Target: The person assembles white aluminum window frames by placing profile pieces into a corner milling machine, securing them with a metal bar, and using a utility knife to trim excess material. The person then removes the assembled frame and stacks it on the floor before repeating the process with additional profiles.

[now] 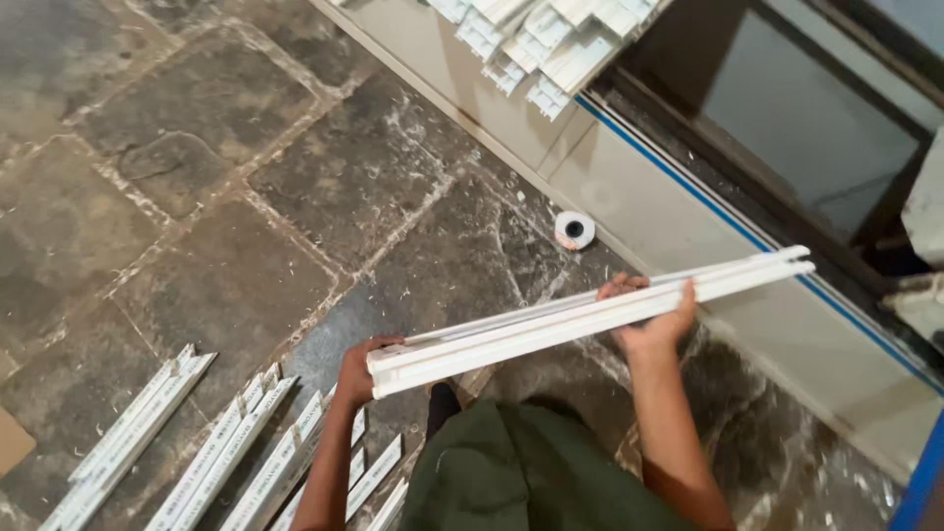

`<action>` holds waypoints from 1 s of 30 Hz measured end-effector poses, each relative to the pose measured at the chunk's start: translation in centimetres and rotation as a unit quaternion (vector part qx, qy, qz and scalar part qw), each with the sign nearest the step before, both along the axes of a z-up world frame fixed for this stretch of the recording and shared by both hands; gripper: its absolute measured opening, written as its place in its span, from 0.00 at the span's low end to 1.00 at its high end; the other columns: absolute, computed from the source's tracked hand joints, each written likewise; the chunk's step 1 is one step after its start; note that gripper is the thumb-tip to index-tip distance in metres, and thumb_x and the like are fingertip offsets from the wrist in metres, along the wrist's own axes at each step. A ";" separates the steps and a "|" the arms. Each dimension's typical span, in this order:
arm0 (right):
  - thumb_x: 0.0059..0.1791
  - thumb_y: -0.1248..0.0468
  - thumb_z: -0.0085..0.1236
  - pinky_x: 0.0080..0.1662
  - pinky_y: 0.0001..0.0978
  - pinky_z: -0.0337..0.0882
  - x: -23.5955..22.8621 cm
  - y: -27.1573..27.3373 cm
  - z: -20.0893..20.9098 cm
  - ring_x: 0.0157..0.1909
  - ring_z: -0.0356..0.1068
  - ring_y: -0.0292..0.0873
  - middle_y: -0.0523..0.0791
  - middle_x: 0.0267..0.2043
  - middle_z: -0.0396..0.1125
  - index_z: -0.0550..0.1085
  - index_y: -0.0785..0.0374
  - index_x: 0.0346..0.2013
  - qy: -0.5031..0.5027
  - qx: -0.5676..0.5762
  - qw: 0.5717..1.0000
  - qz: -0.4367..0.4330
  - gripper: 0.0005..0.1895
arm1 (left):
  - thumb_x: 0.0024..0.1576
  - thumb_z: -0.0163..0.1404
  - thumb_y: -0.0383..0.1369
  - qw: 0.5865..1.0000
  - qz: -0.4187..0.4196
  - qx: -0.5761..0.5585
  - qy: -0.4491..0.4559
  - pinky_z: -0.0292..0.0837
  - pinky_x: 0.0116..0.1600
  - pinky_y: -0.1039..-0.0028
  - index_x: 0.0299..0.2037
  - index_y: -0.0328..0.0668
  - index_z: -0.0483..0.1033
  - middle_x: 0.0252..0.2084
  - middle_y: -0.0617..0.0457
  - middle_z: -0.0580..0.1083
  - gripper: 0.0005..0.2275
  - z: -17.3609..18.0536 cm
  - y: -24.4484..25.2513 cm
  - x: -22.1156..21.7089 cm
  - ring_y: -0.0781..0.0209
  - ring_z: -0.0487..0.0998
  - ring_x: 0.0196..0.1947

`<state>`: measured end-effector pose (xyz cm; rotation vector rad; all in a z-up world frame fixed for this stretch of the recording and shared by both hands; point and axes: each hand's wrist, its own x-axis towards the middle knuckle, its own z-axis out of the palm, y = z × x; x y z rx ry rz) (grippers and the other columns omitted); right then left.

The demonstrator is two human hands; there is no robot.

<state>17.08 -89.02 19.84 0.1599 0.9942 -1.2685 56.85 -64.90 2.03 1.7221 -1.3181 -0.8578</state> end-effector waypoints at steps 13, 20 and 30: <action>0.41 0.66 0.57 0.52 0.46 0.75 -7.2 -3.8 -21.3 0.42 0.72 0.53 0.53 0.41 0.68 0.68 0.74 0.48 0.001 0.091 0.985 0.146 0.22 | 0.35 0.63 0.29 0.970 -0.198 -0.034 -0.135 0.76 0.52 0.59 0.51 0.44 0.81 0.44 0.41 0.80 0.28 5.2 -13.6 -7.5 0.43 0.81 0.45; 0.42 0.62 0.53 0.49 0.40 0.75 -14.5 -3.1 -22.7 0.45 0.75 0.52 0.60 0.61 0.66 0.59 0.76 0.67 -0.029 -0.028 0.981 0.188 0.40 | 0.38 0.63 0.32 0.909 -0.373 0.114 -0.148 0.73 0.53 0.57 0.51 0.43 0.79 0.49 0.40 0.78 0.25 2.6 -22.6 -14.1 0.40 0.78 0.49; 0.46 0.63 0.54 0.52 0.45 0.77 -26.8 -9.6 -30.0 0.52 0.74 0.55 0.62 0.67 0.61 0.54 0.73 0.73 -0.220 -0.001 0.973 0.066 0.42 | 0.44 0.56 0.30 0.809 -0.468 0.125 -0.333 0.72 0.53 0.59 0.41 0.41 0.77 0.43 0.46 0.78 0.14 -7.0 -37.0 -27.3 0.48 0.79 0.48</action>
